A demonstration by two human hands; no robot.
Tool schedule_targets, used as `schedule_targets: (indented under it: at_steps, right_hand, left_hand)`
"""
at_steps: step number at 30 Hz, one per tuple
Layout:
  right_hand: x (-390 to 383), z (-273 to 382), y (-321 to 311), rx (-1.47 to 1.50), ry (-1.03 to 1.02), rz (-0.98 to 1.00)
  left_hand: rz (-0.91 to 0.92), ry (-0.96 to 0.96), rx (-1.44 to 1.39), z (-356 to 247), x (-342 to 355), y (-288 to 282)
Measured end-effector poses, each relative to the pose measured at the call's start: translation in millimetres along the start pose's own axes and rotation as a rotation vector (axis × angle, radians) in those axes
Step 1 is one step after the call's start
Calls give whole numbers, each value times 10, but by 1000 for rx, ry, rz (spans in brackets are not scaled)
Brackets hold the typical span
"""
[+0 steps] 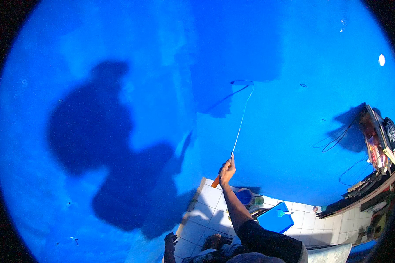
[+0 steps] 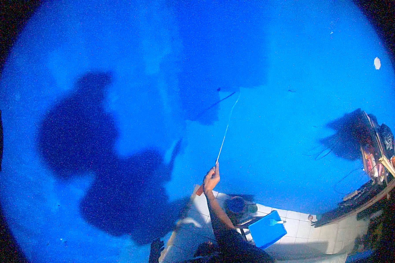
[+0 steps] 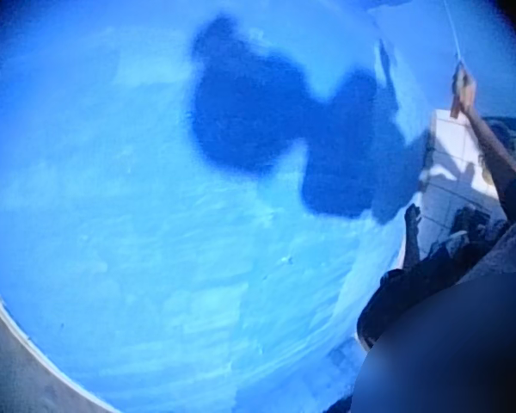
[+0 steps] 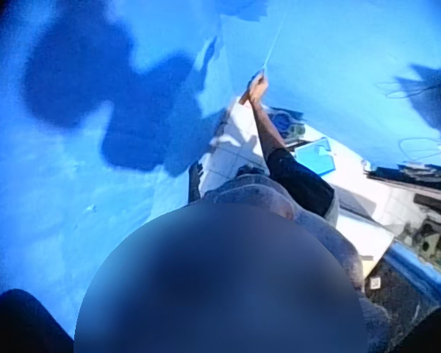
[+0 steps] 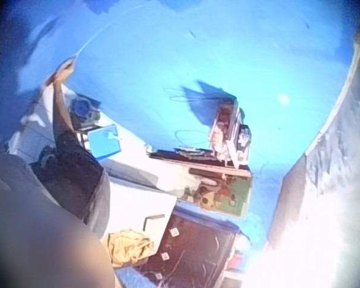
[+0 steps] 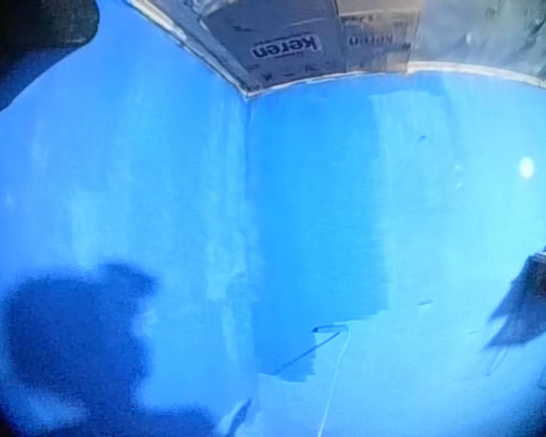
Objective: The person paints a blue wall using a roller, occasionally dipping the roller into a paint tray on the floor.
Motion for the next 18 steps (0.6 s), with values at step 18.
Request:
schedule_targets:
  at_steps: [18]
  right_hand:
    - [1843,2079,1031,240,-291,-39]
  left_hand:
    - [-43,36,-53,72,-63,97]
Point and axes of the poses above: each hand's wrist, its own x-axis towards the middle knuckle, its own y-axis out of the palm, z = x × y, the point moved 2 cm from there along x, towards the middle knuckle, and after that the axes turned 11 degrees about -x, right-handed, at the moved point
